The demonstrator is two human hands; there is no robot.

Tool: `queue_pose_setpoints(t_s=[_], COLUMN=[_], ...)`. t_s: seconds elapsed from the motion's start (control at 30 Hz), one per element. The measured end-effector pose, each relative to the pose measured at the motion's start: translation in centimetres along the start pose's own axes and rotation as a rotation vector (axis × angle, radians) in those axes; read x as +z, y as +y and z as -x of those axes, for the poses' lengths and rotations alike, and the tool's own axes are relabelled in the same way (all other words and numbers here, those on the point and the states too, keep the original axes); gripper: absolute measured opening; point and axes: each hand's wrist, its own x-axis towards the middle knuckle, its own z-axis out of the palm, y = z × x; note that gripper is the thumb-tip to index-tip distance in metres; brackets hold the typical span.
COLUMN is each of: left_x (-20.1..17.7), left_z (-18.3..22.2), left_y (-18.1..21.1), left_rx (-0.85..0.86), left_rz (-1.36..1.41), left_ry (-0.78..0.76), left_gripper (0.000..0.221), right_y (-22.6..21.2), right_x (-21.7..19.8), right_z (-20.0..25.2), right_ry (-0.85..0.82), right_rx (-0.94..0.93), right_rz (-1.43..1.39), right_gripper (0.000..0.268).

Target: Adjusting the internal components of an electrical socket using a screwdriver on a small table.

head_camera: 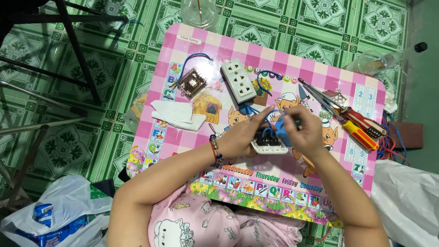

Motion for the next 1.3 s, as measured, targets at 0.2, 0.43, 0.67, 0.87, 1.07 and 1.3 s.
queue_pose_setpoints(t_s=[0.2, 0.43, 0.67, 0.87, 1.07, 1.3], left_x=[-0.1, 0.3, 0.3, 0.7, -0.1, -0.4], left_z=[-0.1, 0.0, 0.5, 0.8, 0.0, -0.1], left_y=[0.5, -0.5, -0.7, -1.1, 1.4, 1.0], left_rx=[0.026, 0.010, -0.019, -0.010, -0.010, -0.012], left_rz=[0.025, 0.036, 0.063, -0.149, -0.133, -0.126], left_ry=[-0.009, -0.058, -0.044, -0.100, -0.174, -0.100], left_gripper=[0.115, 0.113, 0.090, 0.082, 0.089, 0.086], right_y=[0.7, -0.7, -7.0, -6.7, -1.5, 0.1], right_x=[-2.7, -3.0, -2.2, 0.0, -2.6, -3.6], right_z=[-4.3, -6.5, -3.5, -2.8, -2.5, -4.6], right_ry=[0.251, -0.084, -0.552, -0.456, 0.012, -0.088], right_rx=[0.005, 0.373, 0.248, 0.175, 0.074, 0.178], right_rz=[0.162, 0.599, 0.066, -0.088, 0.060, 0.601], right_gripper=[0.018, 0.028, 0.020, 0.012, 0.019, 0.022])
